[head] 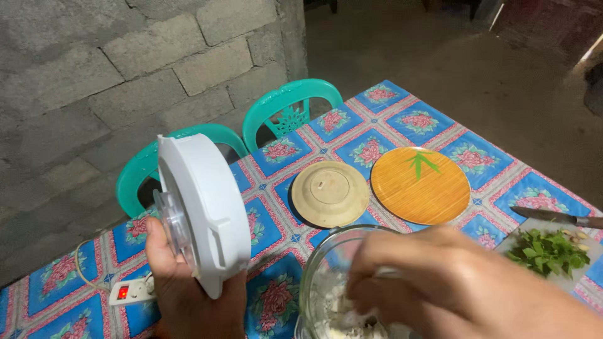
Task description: The person operates a countertop blender on a table, repeatedly starting and stopping it while holding the lid. They open the lid, stir the contents with a spoon, and resume blending. The person does not pour or rinse the blender jar in this clip.
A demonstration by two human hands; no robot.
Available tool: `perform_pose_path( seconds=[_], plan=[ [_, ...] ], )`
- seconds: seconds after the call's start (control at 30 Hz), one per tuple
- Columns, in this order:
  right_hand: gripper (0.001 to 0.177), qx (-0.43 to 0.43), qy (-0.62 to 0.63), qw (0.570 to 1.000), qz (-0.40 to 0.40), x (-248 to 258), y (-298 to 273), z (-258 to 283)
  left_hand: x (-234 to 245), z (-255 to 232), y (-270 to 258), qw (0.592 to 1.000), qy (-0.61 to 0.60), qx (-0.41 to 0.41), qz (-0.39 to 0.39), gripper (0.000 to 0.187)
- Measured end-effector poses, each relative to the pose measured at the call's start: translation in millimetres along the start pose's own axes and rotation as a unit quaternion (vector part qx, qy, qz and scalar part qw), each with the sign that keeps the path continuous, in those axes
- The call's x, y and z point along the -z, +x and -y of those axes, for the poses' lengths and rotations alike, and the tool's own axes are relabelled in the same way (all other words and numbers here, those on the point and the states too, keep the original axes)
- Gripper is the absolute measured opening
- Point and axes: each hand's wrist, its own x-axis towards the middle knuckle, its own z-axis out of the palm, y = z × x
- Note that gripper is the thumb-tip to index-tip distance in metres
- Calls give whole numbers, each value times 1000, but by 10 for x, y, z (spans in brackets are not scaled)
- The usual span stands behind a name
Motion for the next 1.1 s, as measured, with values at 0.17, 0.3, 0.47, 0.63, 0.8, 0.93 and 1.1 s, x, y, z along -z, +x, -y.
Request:
perform_pose_path(
  seconds=[0.17, 0.3, 0.47, 0.63, 0.8, 0.93, 1.1],
  plan=[
    [13, -21, -131, 988, 75, -344, 497, 328, -12, 35, 18, 995, 80, -49, -36, 61],
    [14, 121, -123, 984, 51, -130, 465, 533, 4, 5, 129, 904, -338, 253, -69, 68],
    [12, 13, -75, 997, 16, -92, 418, 632, -2, -63, 182, 825, -454, 317, -115, 72],
    [13, -1, -214, 973, 83, -137, 546, 639, -68, -69, 234, 808, -443, 357, -153, 75],
    [9, 51, -72, 993, -77, 95, 282, 660, -55, -51, 162, 828, -432, 320, -160, 76],
    [14, 90, 18, 996, 24, -90, 408, 546, -17, -51, 158, 858, -396, 313, -91, 76],
    [12, -5, -149, 986, 78, -168, 499, 513, -30, -36, 178, 791, -462, 365, -167, 69]
  ],
)
